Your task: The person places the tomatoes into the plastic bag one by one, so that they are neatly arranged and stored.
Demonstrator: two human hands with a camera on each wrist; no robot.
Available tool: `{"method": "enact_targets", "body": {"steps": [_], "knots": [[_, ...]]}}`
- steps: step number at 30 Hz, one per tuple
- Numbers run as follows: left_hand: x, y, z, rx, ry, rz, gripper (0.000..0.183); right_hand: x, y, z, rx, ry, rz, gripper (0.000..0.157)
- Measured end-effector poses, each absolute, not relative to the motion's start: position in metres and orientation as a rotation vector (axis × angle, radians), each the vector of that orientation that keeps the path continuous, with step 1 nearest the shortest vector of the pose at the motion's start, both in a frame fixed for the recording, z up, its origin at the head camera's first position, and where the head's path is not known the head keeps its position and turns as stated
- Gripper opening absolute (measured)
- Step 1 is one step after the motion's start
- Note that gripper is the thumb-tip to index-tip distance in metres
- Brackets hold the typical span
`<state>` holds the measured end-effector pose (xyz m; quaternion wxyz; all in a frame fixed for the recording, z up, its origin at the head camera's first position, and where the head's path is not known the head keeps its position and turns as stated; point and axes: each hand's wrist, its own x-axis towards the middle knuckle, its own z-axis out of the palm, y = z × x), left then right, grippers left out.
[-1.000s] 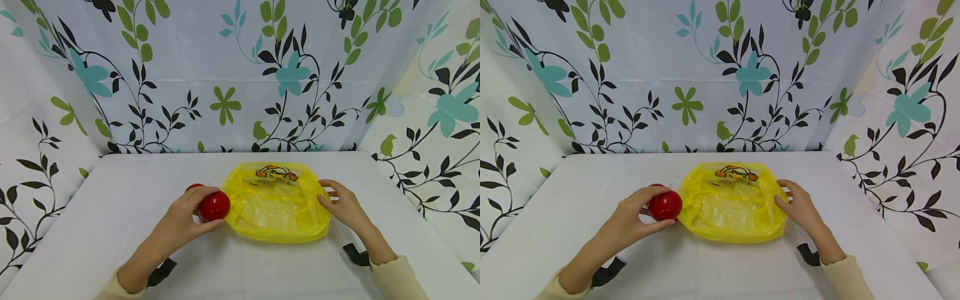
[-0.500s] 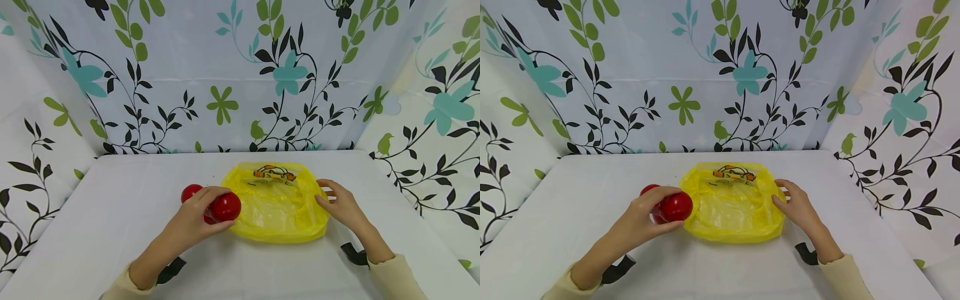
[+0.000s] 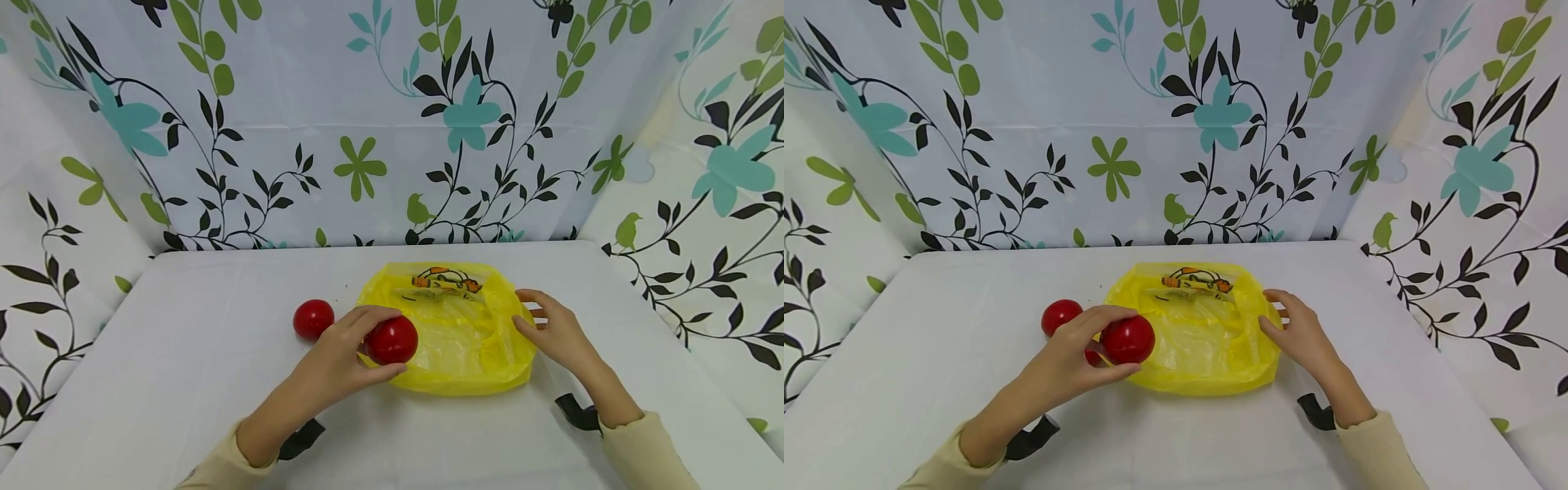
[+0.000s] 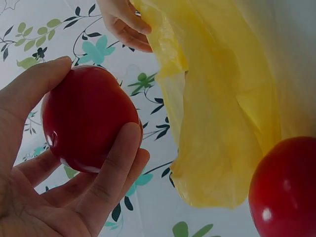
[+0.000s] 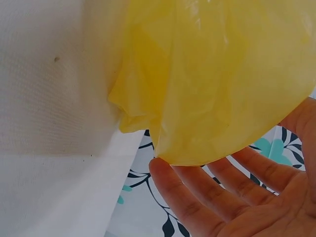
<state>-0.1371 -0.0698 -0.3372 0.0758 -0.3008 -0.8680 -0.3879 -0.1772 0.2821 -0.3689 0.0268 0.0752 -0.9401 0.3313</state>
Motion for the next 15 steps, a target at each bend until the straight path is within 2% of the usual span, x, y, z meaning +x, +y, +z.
{"method": "enact_targets", "body": {"steps": [15], "knots": [[-0.141,-0.047,-0.343,-1.017,-2.627,-1.254,0.063,-0.175,0.285,-0.368,0.242,-2.889,1.061,0.054]]}}
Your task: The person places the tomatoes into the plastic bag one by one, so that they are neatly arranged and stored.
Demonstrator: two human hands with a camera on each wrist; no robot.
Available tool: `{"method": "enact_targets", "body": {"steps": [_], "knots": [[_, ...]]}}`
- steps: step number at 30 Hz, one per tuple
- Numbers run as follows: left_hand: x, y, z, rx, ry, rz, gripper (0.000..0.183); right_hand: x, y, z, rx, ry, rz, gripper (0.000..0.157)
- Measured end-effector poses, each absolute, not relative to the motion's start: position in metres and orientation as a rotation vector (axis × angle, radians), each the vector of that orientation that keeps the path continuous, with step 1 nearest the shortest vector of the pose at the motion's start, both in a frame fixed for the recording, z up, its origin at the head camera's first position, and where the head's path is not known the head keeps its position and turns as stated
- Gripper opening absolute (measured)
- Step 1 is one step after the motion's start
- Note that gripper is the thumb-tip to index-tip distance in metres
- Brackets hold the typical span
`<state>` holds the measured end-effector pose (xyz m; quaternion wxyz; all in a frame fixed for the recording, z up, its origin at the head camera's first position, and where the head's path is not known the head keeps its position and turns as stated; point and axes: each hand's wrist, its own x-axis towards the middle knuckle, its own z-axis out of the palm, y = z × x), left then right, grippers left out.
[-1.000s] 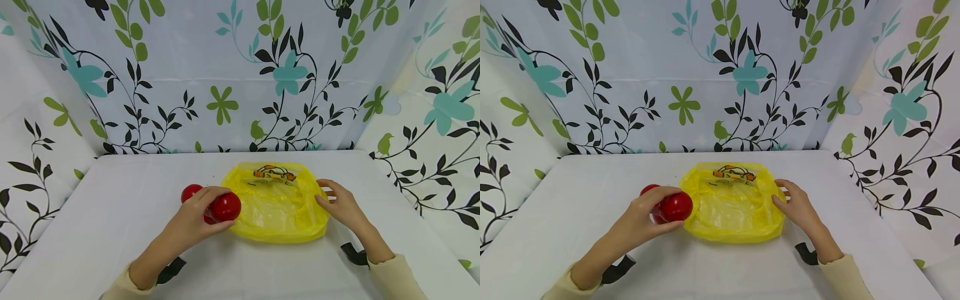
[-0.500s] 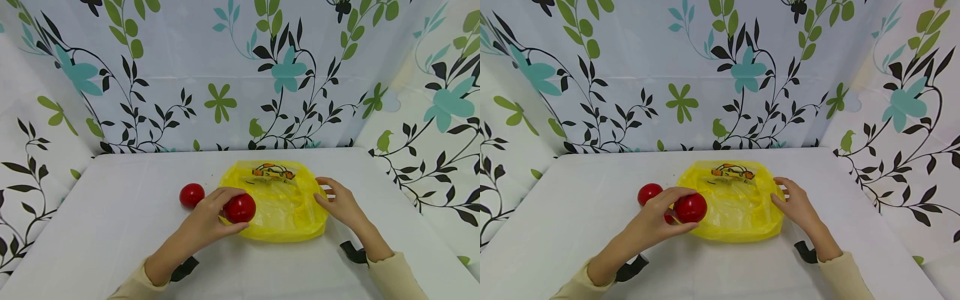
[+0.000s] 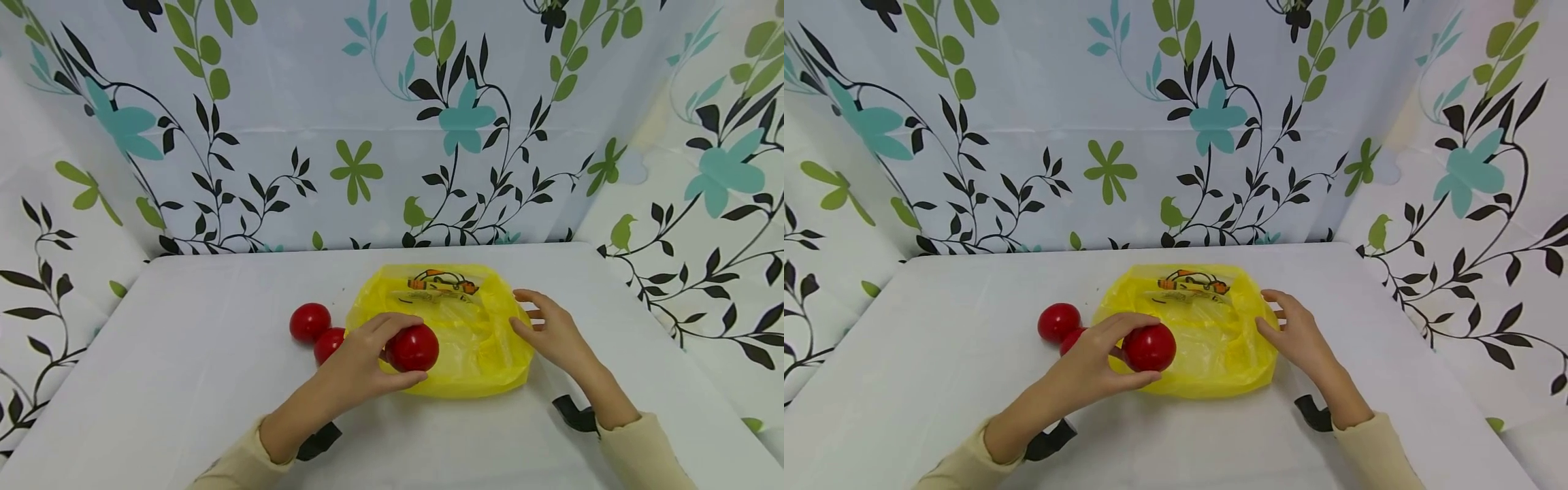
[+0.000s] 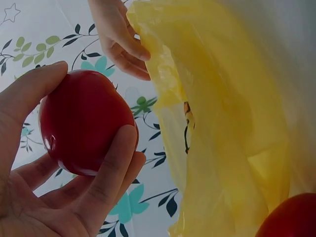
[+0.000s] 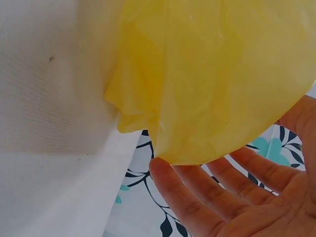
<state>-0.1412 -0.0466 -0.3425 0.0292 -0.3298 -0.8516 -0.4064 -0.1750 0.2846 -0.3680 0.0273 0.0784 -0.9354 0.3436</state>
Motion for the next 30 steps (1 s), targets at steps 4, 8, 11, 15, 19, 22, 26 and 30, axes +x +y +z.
{"method": "enact_targets", "body": {"steps": [4,8,11,15,19,22,26,30], "knots": [[-0.143,-0.039,-0.345,-1.037,-2.637,-1.227,0.063,-0.174,0.285,-0.369,0.248,-2.878,1.054,0.054],[-0.144,-0.031,-0.347,-1.044,-2.655,-1.191,0.062,-0.175,0.287,-0.369,0.259,-2.859,1.049,0.052],[-0.144,-0.025,-0.349,-1.055,-2.688,-1.179,0.063,-0.175,0.287,-0.369,0.265,-2.852,1.057,0.052],[-0.144,-0.018,-0.352,-1.076,-2.702,-1.167,0.062,-0.175,0.287,-0.369,0.266,-2.852,1.072,0.053],[-0.144,-0.009,-0.354,-1.102,-2.681,-1.173,0.061,-0.175,0.287,-0.37,0.26,-2.849,1.074,0.053],[-0.145,-0.003,-0.355,-1.117,-2.69,-1.175,0.062,-0.175,0.287,-0.37,0.262,-2.846,1.074,0.053],[-0.145,0.004,-0.358,-1.137,-2.71,-1.167,0.062,-0.175,0.288,-0.371,0.27,-2.84,1.085,0.052],[-0.144,0.008,-0.36,-1.156,-2.691,-1.153,0.062,-0.174,0.288,-0.371,0.269,-2.842,1.09,0.053]]}}
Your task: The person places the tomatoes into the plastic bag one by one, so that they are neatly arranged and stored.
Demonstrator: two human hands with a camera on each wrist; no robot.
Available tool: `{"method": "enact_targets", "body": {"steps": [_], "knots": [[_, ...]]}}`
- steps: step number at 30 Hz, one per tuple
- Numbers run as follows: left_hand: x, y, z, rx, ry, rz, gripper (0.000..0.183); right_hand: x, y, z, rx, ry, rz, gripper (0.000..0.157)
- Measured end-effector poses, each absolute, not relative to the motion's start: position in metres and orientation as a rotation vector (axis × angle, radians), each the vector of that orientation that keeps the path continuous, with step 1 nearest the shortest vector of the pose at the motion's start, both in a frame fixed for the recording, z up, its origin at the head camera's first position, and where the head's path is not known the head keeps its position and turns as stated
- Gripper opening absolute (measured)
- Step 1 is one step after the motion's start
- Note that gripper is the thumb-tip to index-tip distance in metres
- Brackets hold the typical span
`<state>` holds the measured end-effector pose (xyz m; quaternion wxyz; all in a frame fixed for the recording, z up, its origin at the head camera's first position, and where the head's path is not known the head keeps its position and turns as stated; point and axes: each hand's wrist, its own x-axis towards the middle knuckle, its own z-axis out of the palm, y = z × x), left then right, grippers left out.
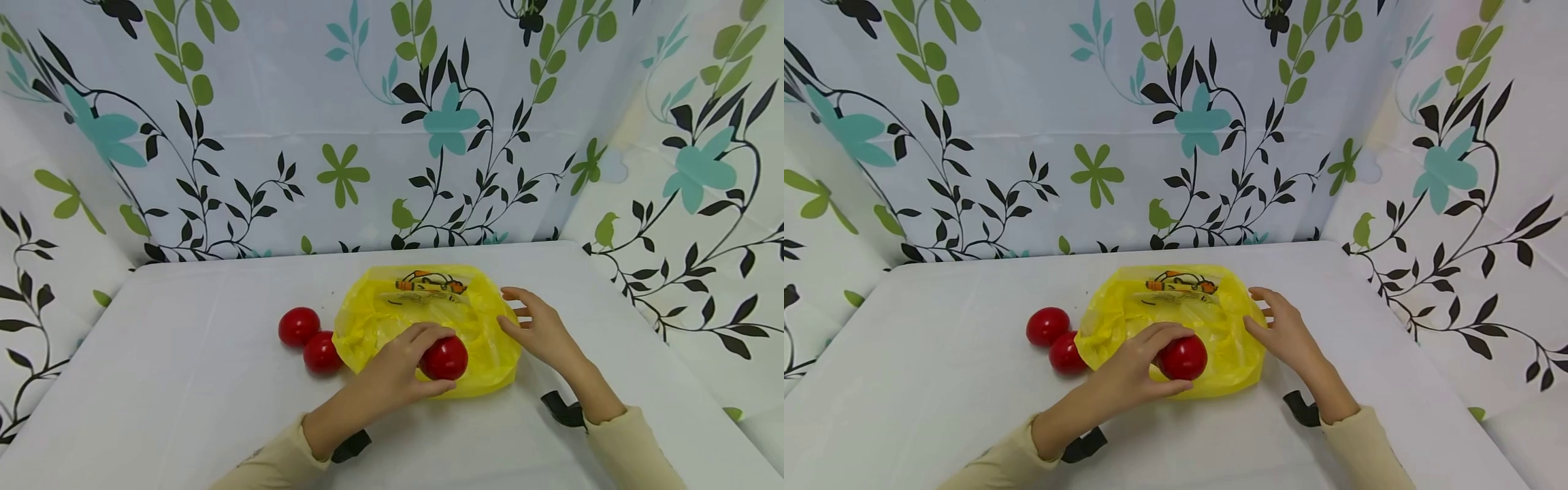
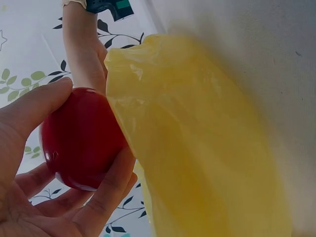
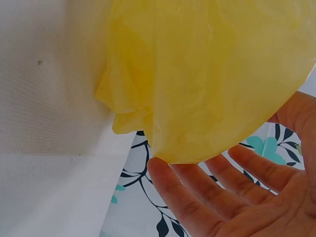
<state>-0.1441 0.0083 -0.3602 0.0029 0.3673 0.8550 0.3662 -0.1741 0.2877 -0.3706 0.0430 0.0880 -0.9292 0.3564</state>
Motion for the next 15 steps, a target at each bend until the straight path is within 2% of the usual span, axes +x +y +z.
{"method": "enact_targets", "body": {"steps": [15], "knots": [[-0.151,0.033,-0.363,1.164,2.717,1.125,0.062,-0.175,0.287,-0.374,0.3,-2.829,1.065,0.053]]}}
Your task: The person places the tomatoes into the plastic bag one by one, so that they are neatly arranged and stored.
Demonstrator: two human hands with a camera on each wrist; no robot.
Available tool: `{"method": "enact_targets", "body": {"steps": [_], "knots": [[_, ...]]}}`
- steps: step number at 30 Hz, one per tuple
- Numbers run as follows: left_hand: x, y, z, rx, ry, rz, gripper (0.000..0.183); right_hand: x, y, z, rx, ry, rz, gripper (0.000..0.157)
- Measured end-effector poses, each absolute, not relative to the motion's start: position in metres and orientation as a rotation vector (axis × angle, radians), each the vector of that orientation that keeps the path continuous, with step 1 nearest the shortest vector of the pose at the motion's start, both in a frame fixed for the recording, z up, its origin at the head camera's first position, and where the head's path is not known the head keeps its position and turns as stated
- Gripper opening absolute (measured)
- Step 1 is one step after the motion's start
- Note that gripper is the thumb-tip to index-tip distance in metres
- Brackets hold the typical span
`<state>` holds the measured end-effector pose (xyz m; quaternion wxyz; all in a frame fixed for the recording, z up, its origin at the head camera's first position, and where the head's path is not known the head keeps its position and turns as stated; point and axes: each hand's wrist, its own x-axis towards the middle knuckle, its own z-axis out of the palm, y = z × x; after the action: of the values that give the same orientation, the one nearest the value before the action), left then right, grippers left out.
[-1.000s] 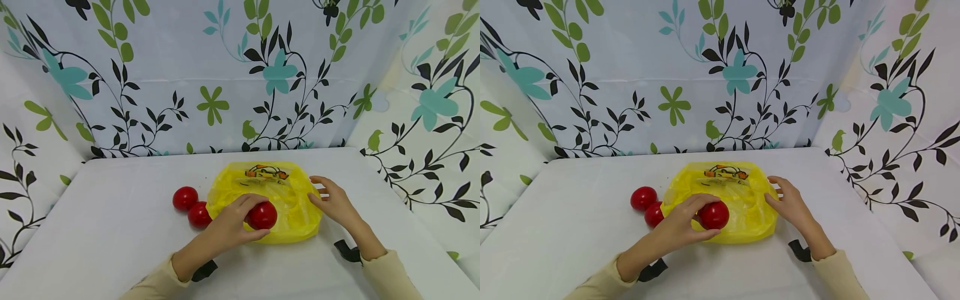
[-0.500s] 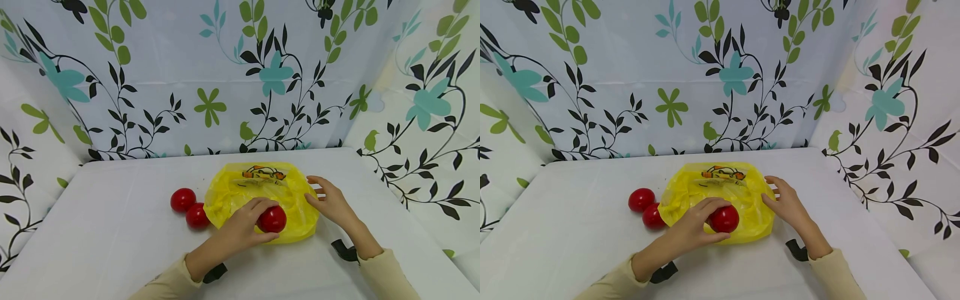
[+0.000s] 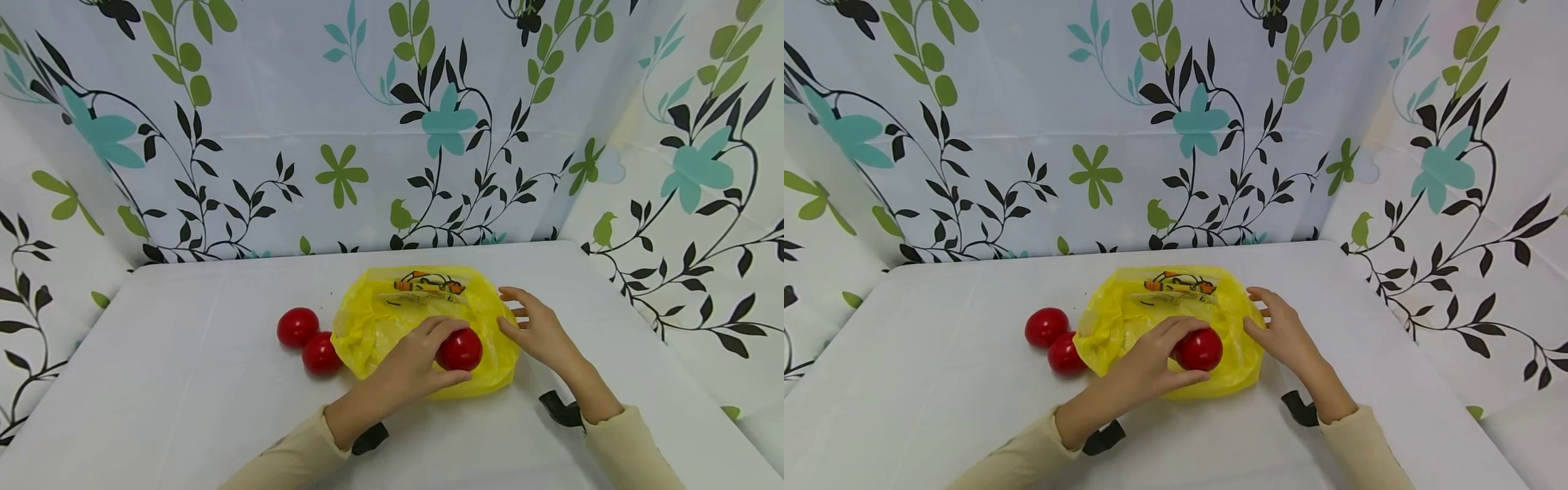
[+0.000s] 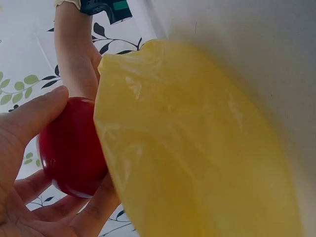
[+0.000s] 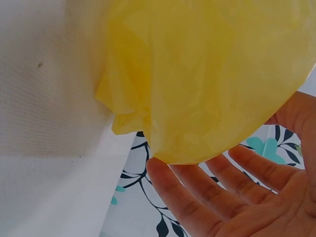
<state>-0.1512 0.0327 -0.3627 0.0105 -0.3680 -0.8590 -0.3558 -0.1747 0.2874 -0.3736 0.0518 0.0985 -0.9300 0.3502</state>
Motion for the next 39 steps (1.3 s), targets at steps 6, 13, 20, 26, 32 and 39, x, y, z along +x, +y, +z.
{"method": "enact_targets", "body": {"steps": [6,13,20,26,32,39], "knots": [[-0.155,0.041,-0.368,-1.148,-2.673,-1.102,0.063,-0.175,0.287,-0.374,0.315,-2.822,1.058,0.053],[-0.159,0.047,-0.371,-1.109,-2.702,-1.089,0.064,-0.177,0.285,-0.375,0.334,-2.819,1.064,0.053],[-0.165,0.058,-0.377,-1.05,-2.775,-1.056,0.065,-0.177,0.285,-0.372,0.326,-2.828,1.073,0.053],[-0.169,0.066,-0.383,-1.034,-2.83,-1.039,0.066,-0.176,0.285,-0.372,0.323,-2.833,1.086,0.053],[-0.174,0.067,-0.389,-1.001,-2.876,-1.095,0.066,-0.177,0.286,-0.374,0.338,-2.829,1.09,0.052],[-0.18,0.066,-0.396,-1.01,-2.92,-1.116,0.065,-0.176,0.287,-0.375,0.337,-2.84,1.095,0.052]]}}
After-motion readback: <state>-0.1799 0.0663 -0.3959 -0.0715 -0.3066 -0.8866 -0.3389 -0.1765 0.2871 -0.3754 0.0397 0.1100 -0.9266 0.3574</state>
